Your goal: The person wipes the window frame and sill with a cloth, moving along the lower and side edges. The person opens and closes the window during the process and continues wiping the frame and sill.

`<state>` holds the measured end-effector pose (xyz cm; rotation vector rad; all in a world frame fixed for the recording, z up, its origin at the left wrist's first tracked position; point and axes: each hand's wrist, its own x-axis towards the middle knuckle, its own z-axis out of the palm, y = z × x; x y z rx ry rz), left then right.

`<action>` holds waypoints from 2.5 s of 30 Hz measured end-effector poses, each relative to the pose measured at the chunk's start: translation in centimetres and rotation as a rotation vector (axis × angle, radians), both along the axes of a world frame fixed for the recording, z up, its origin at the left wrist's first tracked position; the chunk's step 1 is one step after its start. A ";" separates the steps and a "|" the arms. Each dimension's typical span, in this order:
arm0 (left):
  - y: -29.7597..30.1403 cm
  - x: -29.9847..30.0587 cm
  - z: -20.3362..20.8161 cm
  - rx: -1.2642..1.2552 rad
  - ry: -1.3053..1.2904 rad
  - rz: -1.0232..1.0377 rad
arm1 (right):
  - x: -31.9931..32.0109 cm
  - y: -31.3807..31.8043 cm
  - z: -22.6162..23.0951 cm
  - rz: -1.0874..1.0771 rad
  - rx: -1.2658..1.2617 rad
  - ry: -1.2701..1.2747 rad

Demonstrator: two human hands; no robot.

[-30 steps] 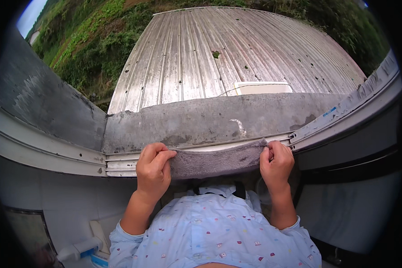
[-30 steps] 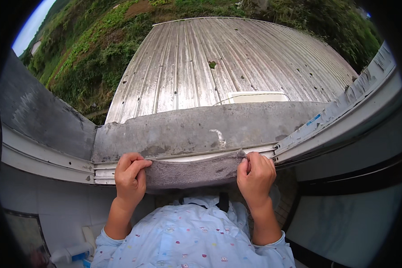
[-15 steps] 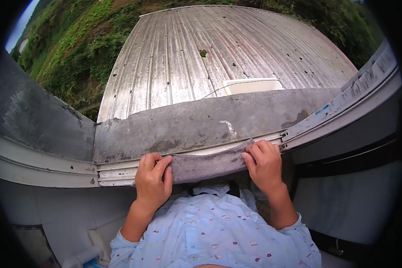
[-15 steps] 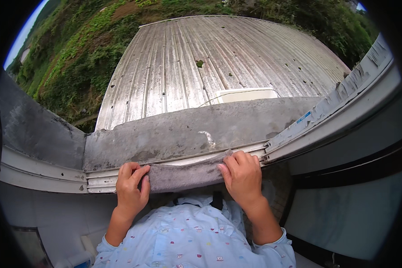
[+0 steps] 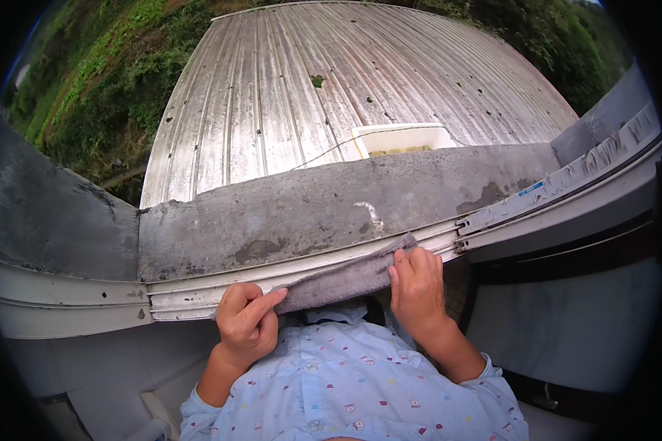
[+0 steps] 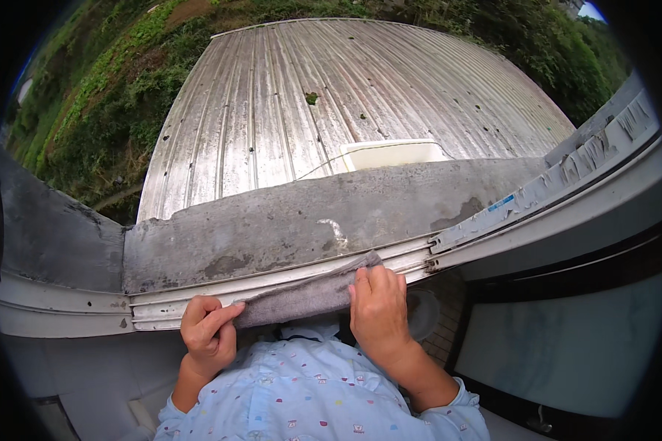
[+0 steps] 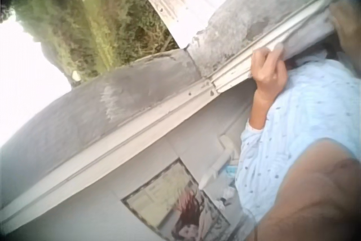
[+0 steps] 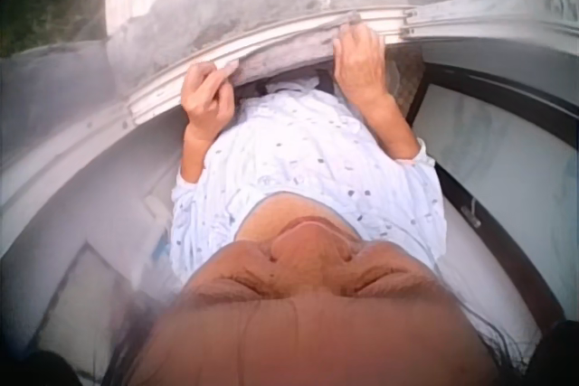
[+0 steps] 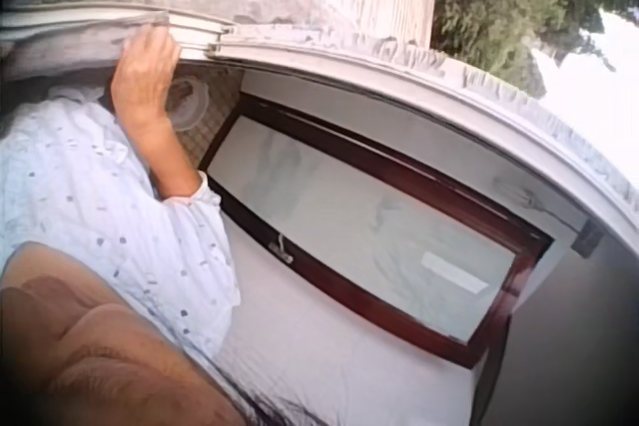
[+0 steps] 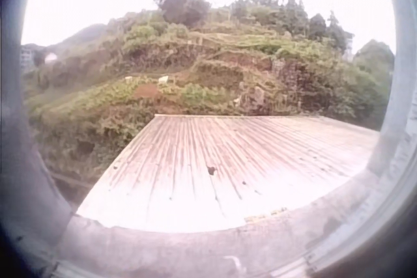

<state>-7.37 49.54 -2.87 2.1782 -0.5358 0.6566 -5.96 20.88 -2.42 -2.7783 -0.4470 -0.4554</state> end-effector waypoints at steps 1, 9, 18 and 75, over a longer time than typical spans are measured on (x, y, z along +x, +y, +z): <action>0.2 -0.3 0.0 -0.037 0.011 -0.006 | 0.1 0.4 0.0 0.019 0.004 0.000; 2.9 -2.3 0.7 -0.053 -0.024 0.023 | 0.4 2.6 0.7 0.036 0.027 -0.003; 6.0 -3.6 1.9 -0.068 -0.086 0.138 | 0.1 6.0 -0.4 0.120 0.063 -0.052; 9.8 -12.3 7.3 -0.600 -0.115 0.621 | 0.1 16.4 -5.2 1.250 0.392 0.787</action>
